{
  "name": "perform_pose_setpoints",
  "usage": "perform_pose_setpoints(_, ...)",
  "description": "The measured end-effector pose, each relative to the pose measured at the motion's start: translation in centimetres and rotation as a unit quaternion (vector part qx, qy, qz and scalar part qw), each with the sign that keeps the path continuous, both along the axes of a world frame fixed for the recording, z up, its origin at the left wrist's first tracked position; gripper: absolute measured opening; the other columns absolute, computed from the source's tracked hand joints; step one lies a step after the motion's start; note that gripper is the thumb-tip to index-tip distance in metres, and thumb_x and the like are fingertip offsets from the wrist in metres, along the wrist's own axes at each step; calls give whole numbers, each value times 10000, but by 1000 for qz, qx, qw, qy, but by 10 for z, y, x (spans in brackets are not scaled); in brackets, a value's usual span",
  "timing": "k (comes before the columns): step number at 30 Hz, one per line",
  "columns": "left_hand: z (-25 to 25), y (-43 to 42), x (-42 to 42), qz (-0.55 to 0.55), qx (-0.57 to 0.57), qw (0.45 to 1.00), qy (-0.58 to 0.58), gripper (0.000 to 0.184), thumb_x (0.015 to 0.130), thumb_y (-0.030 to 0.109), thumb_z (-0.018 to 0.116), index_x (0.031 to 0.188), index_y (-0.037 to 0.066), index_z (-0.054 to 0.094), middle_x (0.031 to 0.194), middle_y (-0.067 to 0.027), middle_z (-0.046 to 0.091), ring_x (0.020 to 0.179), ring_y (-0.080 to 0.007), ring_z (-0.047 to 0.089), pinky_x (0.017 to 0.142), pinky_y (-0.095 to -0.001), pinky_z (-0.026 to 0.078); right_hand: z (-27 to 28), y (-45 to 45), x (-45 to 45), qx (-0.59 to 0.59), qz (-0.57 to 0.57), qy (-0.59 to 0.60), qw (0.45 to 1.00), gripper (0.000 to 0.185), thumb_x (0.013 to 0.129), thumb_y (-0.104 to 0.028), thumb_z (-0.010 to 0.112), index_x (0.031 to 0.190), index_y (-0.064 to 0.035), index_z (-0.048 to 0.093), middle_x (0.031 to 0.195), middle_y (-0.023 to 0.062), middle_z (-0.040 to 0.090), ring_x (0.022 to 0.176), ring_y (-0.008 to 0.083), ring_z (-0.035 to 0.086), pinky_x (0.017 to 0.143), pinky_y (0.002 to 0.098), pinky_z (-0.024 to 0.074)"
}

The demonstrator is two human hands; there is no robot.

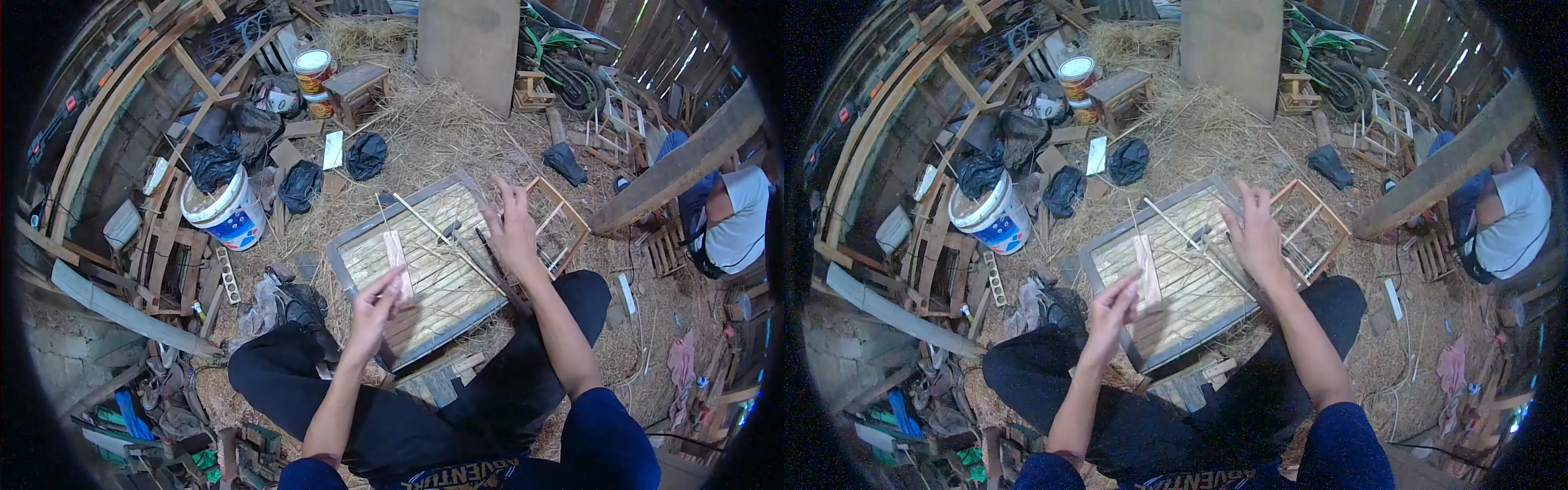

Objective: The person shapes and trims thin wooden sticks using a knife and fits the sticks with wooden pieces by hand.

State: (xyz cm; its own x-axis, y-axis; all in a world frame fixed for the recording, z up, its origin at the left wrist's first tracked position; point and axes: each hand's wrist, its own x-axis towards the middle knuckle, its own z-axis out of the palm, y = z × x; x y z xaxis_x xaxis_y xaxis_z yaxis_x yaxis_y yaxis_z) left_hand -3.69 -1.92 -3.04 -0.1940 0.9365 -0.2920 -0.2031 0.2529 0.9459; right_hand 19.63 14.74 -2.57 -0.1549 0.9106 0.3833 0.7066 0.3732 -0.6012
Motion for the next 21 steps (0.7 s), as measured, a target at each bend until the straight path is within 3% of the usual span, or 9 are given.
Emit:
perform_pose_setpoints(3, -3, 1, -18, 97, 24, 994, -37, 361, 1038, 193, 583, 1368, 49, 614, 778, 66, 515, 608, -9, 387, 533, -178, 307, 6, -14, 6, -103, 95, -105, 985, 871, 897, -300, 713, 1588, -153, 203, 1392, 256, 454, 1050, 472, 626, 904, 508, 525)
perform_pose_setpoints(4, -7, 0, -24, 122, 16, 991, -57, 362, 1035, 189, 587, 1366, 46, 608, 770, 65, 505, 604, -9, 381, 527, -173, 296, -8, -15, 9, -69, 172, -120, 975, 990, 853, -313, 764, 1607, -178, 138, 1447, 294, 418, 1143, 480, 595, 956, 497, 519)
perform_pose_setpoints(8, -11, 0, -31, 122, 22, 991, -54, 357, 1029, 170, 582, 1357, 33, 602, 793, 56, 519, 613, -12, 382, 525, -182, 292, -31, -31, 1, -175, 311, -159, 920, 1000, 828, -320, 792, 1607, -210, 175, 1479, 283, 422, 1235, 455, 564, 1030, 496, 479)
perform_pose_setpoints(11, -10, 0, -24, 94, 33, 995, -18, 337, 1026, 155, 568, 1328, 11, 610, 818, 52, 533, 630, -13, 380, 533, -187, 288, -32, -31, -5, -184, 308, -216, 908, 937, 842, -309, 778, 1592, -189, 229, 1472, 270, 435, 1214, 439, 580, 1031, 498, 471)
perform_pose_setpoints(14, -12, 1, -19, 61, 64, 994, 71, 303, 1025, 167, 585, 1269, 1, 653, 853, 36, 603, 657, -5, 415, 553, -178, 322, -46, -27, -7, -158, 279, -217, 922, 832, 862, -327, 753, 1550, -147, 320, 1387, 262, 526, 1157, 435, 614, 1001, 493, 480)
perform_pose_setpoints(17, -12, 4, -11, 41, 86, 984, 150, 270, 1018, 162, 610, 1217, -4, 686, 890, 10, 680, 670, -2, 450, 574, -177, 360, -18, -35, -23, -171, 223, -287, 916, 565, 908, -330, 705, 1382, -74, 534, 1190, 238, 653, 1050, 410, 663, 933, 491, 502)
perform_pose_setpoints(20, -17, 6, -6, 31, 69, 985, 153, 254, 1007, 130, 628, 1213, -8, 683, 900, -15, 726, 662, -14, 491, 588, -190, 395, -2, -42, -42, -149, 195, -89, 965, 364, 950, -329, 662, 1163, -34, 664, 998, 213, 707, 958, 382, 689, 850, 465, 523)
perform_pose_setpoints(21, -17, 7, -2, 27, 74, 988, 134, 252, 1011, 127, 622, 1216, -9, 678, 899, -13, 720, 671, -15, 497, 590, -191, 398, 3, -46, -47, -154, 232, -20, 960, 324, 961, -309, 654, 1114, -24, 672, 963, 202, 705, 918, 347, 693, 818, 442, 523)
